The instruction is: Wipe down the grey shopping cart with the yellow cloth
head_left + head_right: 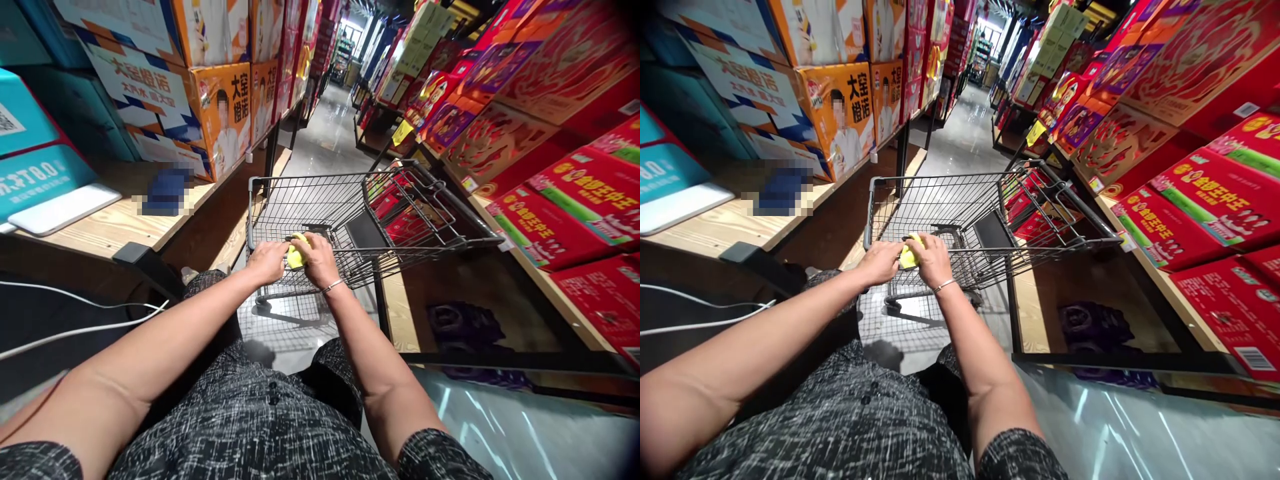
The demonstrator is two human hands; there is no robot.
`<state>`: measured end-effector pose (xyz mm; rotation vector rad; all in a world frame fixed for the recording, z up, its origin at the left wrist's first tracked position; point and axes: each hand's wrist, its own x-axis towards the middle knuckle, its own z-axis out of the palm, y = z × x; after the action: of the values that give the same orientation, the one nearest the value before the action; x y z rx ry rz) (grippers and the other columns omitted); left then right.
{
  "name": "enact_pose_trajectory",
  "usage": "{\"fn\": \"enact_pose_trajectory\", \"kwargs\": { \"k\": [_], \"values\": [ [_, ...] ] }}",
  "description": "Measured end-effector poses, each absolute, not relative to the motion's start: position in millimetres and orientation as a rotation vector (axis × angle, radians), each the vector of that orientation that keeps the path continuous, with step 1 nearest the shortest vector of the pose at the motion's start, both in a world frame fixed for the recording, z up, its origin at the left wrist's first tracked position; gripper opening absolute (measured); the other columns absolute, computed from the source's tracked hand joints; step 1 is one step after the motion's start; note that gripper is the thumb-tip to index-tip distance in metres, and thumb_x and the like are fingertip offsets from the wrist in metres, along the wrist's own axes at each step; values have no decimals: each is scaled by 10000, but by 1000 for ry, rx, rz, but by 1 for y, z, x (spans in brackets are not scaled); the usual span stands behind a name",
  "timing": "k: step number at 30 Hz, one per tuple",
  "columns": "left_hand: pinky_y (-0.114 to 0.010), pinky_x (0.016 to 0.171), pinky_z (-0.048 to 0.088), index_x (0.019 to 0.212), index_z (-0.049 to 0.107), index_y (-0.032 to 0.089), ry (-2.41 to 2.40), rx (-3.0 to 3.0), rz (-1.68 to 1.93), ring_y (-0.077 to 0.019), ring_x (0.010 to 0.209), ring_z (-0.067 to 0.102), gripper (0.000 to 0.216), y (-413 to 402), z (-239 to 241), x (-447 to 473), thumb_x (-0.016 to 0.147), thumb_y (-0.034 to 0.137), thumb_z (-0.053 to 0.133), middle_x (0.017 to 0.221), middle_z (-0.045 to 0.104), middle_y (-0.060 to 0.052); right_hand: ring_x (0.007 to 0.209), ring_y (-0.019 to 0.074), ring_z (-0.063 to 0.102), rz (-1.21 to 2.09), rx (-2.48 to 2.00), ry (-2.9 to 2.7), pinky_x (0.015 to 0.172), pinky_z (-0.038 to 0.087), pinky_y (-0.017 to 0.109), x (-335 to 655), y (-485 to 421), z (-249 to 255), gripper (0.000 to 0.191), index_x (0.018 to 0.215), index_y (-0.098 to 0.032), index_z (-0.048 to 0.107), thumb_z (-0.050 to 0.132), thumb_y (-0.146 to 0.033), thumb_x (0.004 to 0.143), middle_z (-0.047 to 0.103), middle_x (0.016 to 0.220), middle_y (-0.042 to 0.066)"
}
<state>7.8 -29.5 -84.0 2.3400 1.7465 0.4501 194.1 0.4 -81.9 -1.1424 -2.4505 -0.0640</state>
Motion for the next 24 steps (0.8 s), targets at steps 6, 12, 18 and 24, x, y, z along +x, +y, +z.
{"fn": "enact_pose_trajectory", "kwargs": {
  "k": [6,12,18,24],
  "values": [
    [-478,1080,305,1373,477,200,1607,2472,547,-302,1215,527,575,-36,-98,5,820,324,572,1311,600,-111,1074,221,576,-94,-1109,-2452,908,463,363,294,37,-69,411,1216,-264,682,618,-130,833,617,1276,89],
    [-478,1049,285,1232,583,228,1672,2363,526,-292,1166,563,478,-11,-94,-12,761,304,539,1203,671,-69,1081,264,575,-215,-1529,-2219,898,463,413,411,68,-54,405,1139,-231,697,618,-117,758,610,1199,101],
    [-486,1027,256,1034,670,267,1776,2222,498,-287,1120,577,335,21,-85,-40,820,443,482,1077,717,-40,1120,253,518,-175,-1332,-2112,982,438,446,365,62,-74,377,1158,-228,663,588,-140,799,561,1170,103],
    [-481,993,254,797,643,235,1784,2197,519,-239,978,597,479,39,-82,-60,903,584,332,933,723,-19,1300,280,366,-258,-1203,-2306,1125,301,500,235,37,-152,253,1137,-336,682,579,-259,920,557,1291,69]
  ]
}}
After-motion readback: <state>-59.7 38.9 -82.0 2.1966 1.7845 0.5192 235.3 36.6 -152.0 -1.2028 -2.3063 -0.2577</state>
